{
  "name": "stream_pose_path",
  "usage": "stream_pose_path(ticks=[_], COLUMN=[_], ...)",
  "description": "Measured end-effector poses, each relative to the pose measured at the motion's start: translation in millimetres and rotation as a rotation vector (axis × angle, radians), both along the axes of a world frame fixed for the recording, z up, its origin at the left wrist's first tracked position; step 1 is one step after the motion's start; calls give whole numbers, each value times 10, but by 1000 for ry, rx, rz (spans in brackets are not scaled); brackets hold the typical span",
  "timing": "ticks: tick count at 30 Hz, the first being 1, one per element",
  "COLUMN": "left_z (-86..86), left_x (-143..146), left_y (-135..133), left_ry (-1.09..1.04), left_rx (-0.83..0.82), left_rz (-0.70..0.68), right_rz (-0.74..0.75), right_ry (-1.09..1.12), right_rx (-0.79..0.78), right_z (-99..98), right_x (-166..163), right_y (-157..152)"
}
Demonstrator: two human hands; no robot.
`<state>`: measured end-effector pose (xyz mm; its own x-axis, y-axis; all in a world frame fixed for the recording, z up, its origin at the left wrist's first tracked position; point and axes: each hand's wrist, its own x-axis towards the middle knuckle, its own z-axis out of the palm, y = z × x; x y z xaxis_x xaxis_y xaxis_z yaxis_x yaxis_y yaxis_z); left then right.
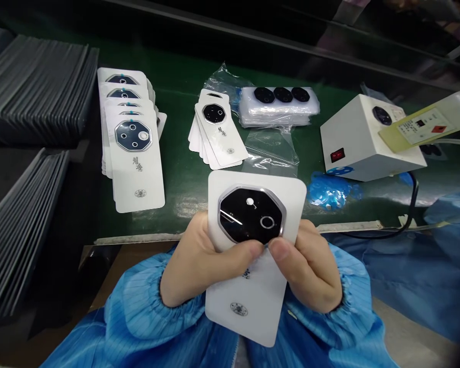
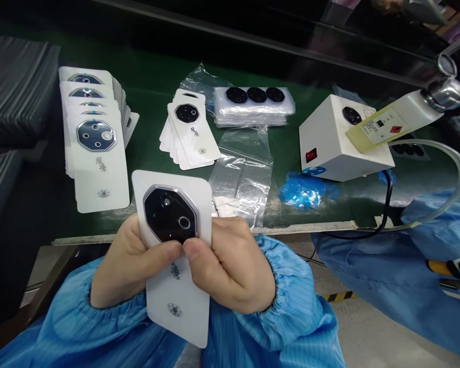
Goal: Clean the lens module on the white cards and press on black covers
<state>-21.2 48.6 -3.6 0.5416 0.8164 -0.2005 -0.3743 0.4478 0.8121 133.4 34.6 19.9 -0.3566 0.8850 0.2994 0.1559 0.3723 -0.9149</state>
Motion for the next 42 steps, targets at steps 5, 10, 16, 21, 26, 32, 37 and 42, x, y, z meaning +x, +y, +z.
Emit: stream_pose_path(ticks=[5,10,16,21,26,32,37,42], left_z=[68,117,104,97,62,83,90,79], left_x=[49,83,71,47,16,-19,-24,-18], left_y=[-20,-13,-49,-77,-75,-75,-59,-54], left_ry=[204,253,149,2,-118,-164,-190,-173], left_rx=[220,334,431,423,450,254,187,133], left_rz=[116,178,157,56,-20,-139,-123,-126], right_rz=[38,36,60,86,-34,72,54,56], right_ry=[-44,-29,49,147,228,186,185,185], right_rx=[31,34,-78,-165,-302,-117,-111,-118], right_z=[-24,-71,-101,-103,-62,-66,-60,-57], right_x=[48,77,104,97,39,59,63,63], right_y=[19,-17,-46,-68,-134,-50,-39,-60])
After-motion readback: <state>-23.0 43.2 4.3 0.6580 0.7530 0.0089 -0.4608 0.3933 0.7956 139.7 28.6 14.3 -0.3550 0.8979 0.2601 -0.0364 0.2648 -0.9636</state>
